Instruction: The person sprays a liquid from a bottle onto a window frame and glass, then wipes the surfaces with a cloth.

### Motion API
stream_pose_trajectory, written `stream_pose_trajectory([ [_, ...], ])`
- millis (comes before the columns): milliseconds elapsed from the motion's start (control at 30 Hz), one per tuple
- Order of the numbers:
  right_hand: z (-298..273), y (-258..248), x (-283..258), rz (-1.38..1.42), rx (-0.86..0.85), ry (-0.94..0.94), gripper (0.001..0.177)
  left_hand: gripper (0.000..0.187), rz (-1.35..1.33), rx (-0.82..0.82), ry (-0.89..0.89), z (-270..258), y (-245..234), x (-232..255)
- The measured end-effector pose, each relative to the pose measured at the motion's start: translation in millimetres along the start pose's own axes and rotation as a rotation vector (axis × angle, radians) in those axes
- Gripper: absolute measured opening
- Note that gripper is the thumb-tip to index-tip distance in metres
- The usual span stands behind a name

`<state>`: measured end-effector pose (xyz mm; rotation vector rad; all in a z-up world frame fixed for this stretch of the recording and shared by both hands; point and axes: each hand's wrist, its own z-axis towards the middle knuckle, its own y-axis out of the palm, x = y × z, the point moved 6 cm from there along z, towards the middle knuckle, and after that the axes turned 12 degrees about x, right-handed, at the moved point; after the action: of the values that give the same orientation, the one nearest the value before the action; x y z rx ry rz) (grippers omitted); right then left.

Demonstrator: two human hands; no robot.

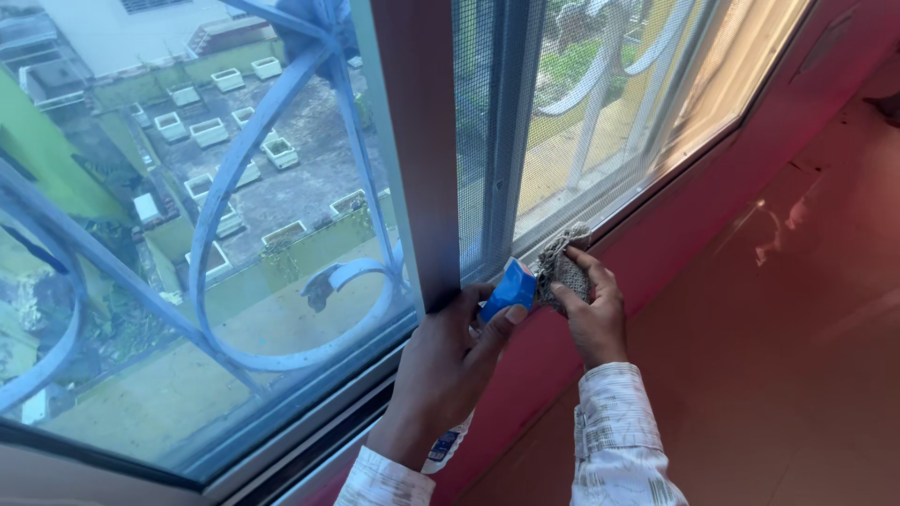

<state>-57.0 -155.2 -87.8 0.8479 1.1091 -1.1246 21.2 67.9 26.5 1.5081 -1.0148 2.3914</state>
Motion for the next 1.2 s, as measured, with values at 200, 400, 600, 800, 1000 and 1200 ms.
stream_pose_trajectory([
  [200,-26,8,-1,0.096,-0.029,0.061,0.052,0.055,-0.04,-0.086,0.046,2,0,0],
  [400,-57,13,-3,0.073,-0.071,0.107,0.053,0.059,-0.098,-0.152,0.034,0,-2,-1],
  [600,-69,10,-5,0.184,-0.082,0.336,0.054,0.061,-0.122,-0.174,0.039,-1,-8,-4],
  [800,-45,-15,-23,0.161,0.153,0.175,0.049,0.061,-0.118,-0.169,-0.01,-2,-6,-6],
  [1000,-16,-19,-8,0.185,0.181,0.223,0.041,0.063,-0.049,-0.102,-0.001,0,-1,-3],
  [1200,4,-7,9,0.11,0.098,0.073,0.04,0.061,-0.018,-0.024,0.018,0,1,-3],
])
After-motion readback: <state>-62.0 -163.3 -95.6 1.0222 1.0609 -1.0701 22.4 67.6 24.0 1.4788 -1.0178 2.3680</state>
